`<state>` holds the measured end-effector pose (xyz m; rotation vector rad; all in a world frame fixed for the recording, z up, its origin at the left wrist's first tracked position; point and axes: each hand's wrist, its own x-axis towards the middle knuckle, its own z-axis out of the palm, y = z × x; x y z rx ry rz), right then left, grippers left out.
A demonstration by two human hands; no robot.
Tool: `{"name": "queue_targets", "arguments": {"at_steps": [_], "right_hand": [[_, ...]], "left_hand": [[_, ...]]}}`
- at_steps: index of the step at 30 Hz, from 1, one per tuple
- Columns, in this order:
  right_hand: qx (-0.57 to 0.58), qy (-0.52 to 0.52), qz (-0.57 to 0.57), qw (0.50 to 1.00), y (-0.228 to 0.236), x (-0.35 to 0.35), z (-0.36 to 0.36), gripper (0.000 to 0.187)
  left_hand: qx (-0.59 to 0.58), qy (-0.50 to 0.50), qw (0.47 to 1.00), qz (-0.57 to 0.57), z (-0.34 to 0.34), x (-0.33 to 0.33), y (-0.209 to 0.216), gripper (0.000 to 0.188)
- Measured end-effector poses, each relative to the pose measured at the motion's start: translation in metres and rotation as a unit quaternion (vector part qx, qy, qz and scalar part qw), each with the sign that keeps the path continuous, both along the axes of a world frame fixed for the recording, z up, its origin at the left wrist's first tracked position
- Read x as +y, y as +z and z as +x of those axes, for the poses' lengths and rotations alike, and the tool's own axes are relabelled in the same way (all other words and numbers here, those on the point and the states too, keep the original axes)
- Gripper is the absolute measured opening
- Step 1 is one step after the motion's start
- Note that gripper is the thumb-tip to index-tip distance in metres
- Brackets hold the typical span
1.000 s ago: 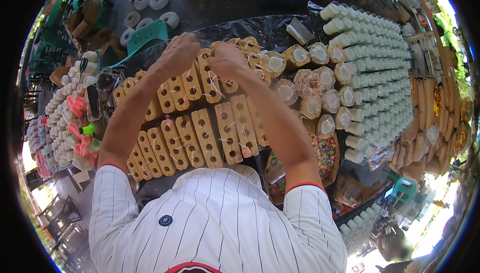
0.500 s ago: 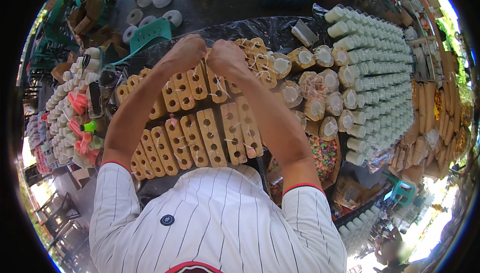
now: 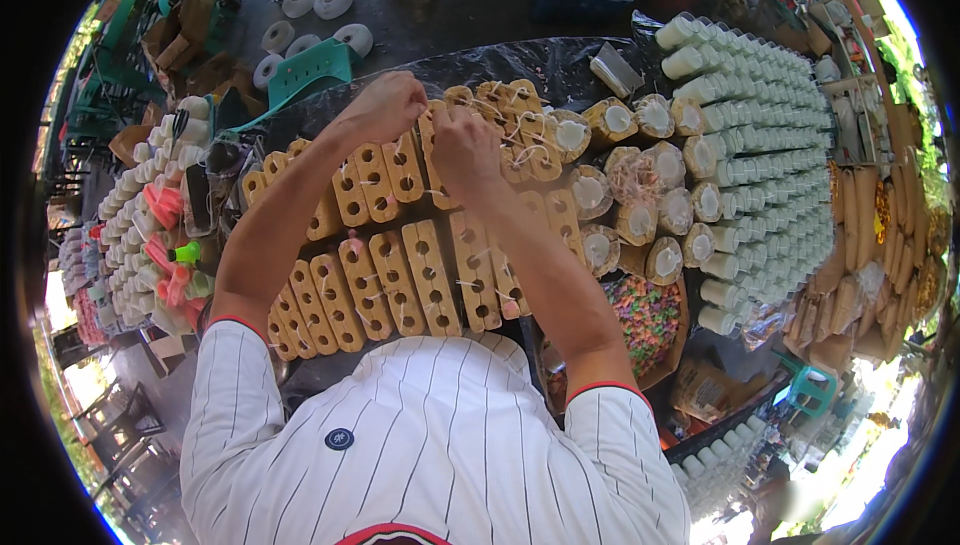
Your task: The person inserts wicks into wooden candle molds and ties them with string. They handle multiple molds in sequence, securing each wick before moving to the next unit.
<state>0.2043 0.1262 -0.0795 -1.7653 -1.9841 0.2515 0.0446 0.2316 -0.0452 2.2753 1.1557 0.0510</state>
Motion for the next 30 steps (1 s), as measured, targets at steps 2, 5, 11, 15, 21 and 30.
{"name": "queue_targets", "arguments": {"at_steps": [2,5,11,15,21,30], "right_hand": [[-0.010,0.018,0.026,0.999,0.003,0.001,0.001,0.019],[-0.010,0.048,0.028,0.998,-0.005,0.012,0.006,0.022],[-0.042,0.066,0.059,0.995,-0.007,0.008,0.016,0.025],[-0.079,0.094,0.091,0.988,-0.007,0.009,0.013,0.025],[-0.122,0.110,0.118,0.979,-0.007,0.010,0.005,0.020],[-0.090,0.069,0.067,0.991,0.019,-0.007,0.012,0.016]], "left_hand": [[-0.006,-0.022,0.999,0.039,0.000,-0.002,-0.010,0.027],[-0.006,-0.034,0.998,0.054,0.004,0.002,-0.016,0.027],[-0.009,-0.037,0.999,0.030,0.008,0.007,-0.014,0.026],[-0.020,-0.039,0.998,0.040,0.007,0.010,-0.020,0.024],[-0.010,-0.032,0.999,0.015,0.010,0.008,-0.013,0.022],[-0.030,-0.057,0.989,0.132,0.011,0.016,-0.008,0.035]]}}
